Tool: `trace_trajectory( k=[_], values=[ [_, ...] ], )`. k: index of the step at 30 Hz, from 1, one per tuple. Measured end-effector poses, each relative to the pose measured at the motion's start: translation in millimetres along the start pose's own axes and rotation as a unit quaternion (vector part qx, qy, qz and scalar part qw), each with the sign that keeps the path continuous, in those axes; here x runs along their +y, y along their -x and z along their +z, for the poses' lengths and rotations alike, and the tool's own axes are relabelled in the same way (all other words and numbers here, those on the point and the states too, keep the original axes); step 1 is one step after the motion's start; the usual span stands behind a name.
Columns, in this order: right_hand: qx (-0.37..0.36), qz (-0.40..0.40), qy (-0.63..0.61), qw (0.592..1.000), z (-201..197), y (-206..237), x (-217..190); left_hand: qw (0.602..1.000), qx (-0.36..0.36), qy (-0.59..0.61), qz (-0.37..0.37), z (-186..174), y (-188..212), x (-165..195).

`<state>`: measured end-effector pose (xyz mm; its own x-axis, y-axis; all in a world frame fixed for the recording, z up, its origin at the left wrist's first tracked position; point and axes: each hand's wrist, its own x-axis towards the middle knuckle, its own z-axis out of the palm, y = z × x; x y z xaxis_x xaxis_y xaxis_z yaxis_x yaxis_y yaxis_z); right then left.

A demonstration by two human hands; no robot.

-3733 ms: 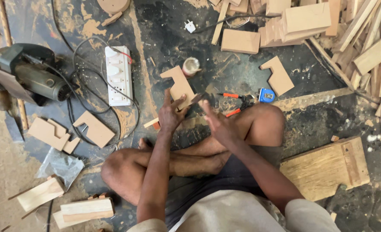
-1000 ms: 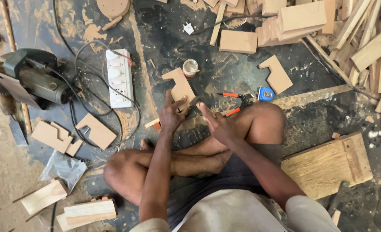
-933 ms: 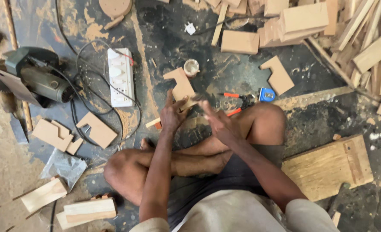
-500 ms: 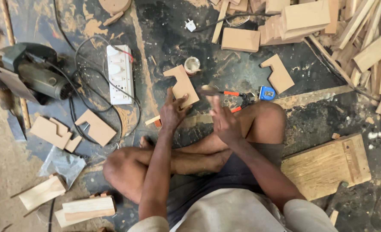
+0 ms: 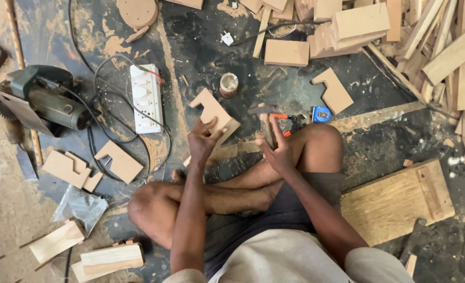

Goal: The person sits on the floor and assembles small wooden pieces by applying glue and hammering nails. They repeatedly pick up pieces, apply glue, align them, and secure them with a hammer and nails.

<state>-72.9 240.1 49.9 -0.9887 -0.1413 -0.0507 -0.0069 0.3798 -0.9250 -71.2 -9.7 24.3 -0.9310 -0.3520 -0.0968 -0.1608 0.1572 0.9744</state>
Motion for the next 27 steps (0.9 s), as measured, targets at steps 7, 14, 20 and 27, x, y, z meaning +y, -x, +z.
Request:
trace_trajectory(
  k=[7,14,20,27],
  values=[
    [0.009,-0.076,-0.163,0.984,13,-13,-54,0.957,-0.024,0.252,-0.146,-10,34,31],
    [0.054,-0.122,-0.116,0.984,10,-3,-115,0.961,-0.007,0.266,-0.069,-6,76,72],
    [0.005,-0.093,-0.176,0.98,-4,9,-123,0.96,-0.03,0.276,-0.031,-16,98,107],
    [-0.027,-0.041,-0.232,0.971,-15,20,-106,0.965,-0.066,0.251,0.032,-20,109,125]
  ],
)
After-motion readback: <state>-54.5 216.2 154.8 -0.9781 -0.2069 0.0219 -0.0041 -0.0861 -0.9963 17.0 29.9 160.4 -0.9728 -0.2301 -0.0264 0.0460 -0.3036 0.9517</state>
